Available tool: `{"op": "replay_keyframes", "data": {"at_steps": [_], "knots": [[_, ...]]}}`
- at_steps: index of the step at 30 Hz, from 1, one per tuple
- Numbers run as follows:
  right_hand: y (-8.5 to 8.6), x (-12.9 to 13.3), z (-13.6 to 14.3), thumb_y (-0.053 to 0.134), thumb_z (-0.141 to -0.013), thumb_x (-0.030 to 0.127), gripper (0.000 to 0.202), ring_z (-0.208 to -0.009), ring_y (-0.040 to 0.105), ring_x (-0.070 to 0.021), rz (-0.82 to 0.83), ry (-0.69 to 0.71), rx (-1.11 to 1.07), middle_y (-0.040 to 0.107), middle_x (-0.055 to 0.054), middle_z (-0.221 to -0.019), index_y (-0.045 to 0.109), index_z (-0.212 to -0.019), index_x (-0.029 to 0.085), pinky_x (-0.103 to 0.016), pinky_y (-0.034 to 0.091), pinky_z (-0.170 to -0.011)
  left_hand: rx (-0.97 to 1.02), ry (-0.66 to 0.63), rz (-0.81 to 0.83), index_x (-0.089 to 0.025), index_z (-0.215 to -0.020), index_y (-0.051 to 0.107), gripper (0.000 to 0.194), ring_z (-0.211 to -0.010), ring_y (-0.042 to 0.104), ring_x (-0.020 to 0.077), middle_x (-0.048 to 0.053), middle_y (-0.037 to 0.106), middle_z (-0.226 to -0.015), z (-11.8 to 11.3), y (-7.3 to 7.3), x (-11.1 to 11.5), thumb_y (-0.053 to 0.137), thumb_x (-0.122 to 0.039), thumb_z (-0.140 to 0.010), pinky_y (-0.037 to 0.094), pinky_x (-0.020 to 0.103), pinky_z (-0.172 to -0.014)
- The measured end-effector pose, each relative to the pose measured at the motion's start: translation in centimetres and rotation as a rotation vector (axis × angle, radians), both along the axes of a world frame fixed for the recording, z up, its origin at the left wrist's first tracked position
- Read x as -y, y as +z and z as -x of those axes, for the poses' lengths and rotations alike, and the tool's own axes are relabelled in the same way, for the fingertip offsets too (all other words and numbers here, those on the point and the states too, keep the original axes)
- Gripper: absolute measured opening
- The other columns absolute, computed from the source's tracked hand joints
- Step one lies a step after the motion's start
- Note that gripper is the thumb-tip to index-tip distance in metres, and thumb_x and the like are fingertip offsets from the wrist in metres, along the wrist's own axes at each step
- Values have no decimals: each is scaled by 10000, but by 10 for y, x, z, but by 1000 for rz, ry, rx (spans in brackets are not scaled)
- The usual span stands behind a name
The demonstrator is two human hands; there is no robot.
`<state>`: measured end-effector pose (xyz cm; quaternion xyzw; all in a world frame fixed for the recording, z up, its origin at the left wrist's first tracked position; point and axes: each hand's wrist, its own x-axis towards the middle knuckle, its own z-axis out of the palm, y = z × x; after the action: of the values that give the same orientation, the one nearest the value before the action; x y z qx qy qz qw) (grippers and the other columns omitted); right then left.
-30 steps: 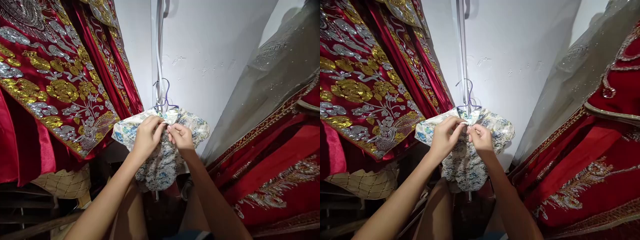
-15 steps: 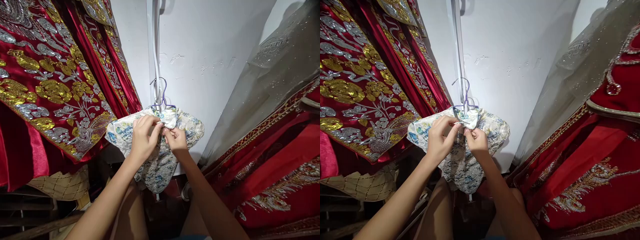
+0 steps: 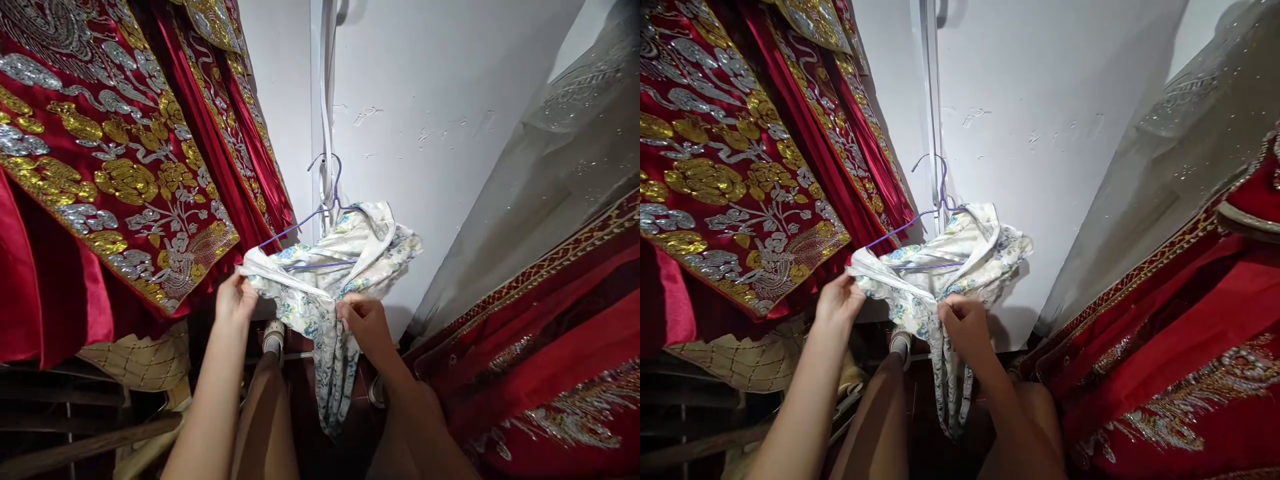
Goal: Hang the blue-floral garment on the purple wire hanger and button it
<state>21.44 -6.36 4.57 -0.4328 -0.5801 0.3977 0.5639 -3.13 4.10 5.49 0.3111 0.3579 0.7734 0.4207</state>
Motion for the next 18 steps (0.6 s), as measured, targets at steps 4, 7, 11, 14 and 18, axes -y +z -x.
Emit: {"op": "replay_keyframes", "data": {"at_steps": [4, 7, 11, 14, 18], "knots": [[-19, 10, -11, 592, -803, 357, 335, -448, 383, -115, 55, -89, -141, 442, 34, -457, 521, -512, 208, -265, 283, -468, 404, -142, 345, -122, -970, 599, 203, -684, 660, 133, 64, 656, -763, -44, -30, 21, 401, -87, -944, 570, 236, -669], [-40, 18, -34, 592, -813, 371, 364, -446, 370, -119, 93, -178, -182, 435, 33, -467, 491, -501, 216, -273, 277, -463, 417, -265, 462, -123, -944, 603, 218, -670, 665, 123, 61, 659, -768, -65, -43, 37, 389, -82, -944, 579, 234, -672], [-60, 23, -61, 627, -818, 386, 397, -475, 347, -128, 98, -281, -60, 383, 40, -475, 460, -499, 217, -282, 291, -492, 237, -437, 349, -146, -805, 582, 68, -749, 665, 126, 47, 660, -845, -75, -42, 57, 567, -147, -872, 557, 239, -729], [-56, 19, -58, 661, -810, 419, 274, -601, 484, -164, 25, -289, 15, 519, 18, -607, 574, -654, 211, -280, 392, -584, -30, -584, 147, -159, -823, 614, 131, -774, 631, 136, 34, 645, -854, -89, -26, 80, 669, -277, -833, 521, 250, -764], [-35, 10, -29, 708, -780, 345, 289, -889, 608, -216, 11, 122, 50, 663, -29, -935, 635, -1032, 223, -309, 487, -783, -549, -654, -51, -177, -886, 642, 212, -830, 602, 185, 50, 629, -875, -112, -4, 108, 618, -387, -902, 490, 302, -805]]}}
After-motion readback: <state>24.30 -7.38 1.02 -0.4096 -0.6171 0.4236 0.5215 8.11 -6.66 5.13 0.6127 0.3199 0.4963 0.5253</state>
